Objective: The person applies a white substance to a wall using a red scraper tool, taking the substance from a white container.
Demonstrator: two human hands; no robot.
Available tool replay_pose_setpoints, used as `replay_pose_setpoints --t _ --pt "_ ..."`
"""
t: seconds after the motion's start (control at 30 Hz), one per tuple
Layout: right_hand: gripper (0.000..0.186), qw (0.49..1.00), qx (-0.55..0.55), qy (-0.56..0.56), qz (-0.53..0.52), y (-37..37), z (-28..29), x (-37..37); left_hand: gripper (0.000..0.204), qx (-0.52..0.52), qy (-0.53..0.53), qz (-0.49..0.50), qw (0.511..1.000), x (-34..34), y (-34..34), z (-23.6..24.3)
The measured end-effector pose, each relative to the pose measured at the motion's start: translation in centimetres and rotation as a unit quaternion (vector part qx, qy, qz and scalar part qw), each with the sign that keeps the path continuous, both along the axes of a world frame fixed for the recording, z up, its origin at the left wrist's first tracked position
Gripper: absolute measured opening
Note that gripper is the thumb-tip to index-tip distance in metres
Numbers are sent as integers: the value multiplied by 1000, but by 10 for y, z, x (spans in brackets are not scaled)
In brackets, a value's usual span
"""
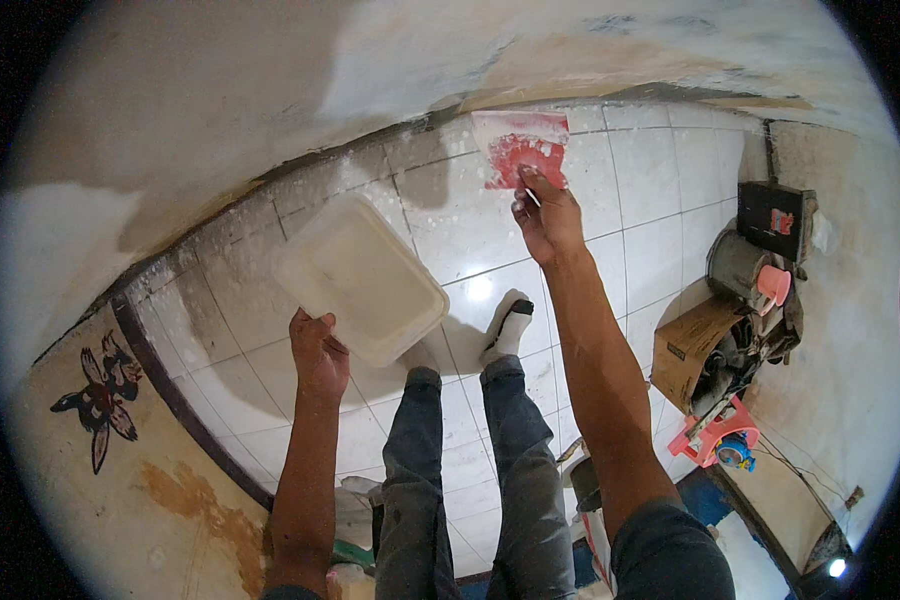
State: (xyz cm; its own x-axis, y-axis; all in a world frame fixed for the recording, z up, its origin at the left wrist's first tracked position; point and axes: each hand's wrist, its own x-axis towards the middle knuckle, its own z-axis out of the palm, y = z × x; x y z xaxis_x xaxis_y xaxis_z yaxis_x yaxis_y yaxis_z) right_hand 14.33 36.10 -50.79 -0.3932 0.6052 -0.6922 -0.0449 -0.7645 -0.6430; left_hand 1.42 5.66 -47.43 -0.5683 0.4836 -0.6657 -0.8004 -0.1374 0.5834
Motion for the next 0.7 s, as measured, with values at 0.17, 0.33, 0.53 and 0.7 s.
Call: replay_pose_setpoints --t 0.17,0.33,0.53,0.7 --pt "21 999 19 25 6 -3 -40 -32 49 -24 5 5 1000 4 -14 -5" --pt "17 999 -8 15 47 -16 -70 -61 49 -34 5 11 999 5 -35 -15" --pt "15 999 -7 -42 -5 6 -87 -83 52 -6 5 19 1000 8 -34 -14" --pt "15 999 9 4 51 10 -38 -106 52 -40 2 1 999 10 -48 -21"
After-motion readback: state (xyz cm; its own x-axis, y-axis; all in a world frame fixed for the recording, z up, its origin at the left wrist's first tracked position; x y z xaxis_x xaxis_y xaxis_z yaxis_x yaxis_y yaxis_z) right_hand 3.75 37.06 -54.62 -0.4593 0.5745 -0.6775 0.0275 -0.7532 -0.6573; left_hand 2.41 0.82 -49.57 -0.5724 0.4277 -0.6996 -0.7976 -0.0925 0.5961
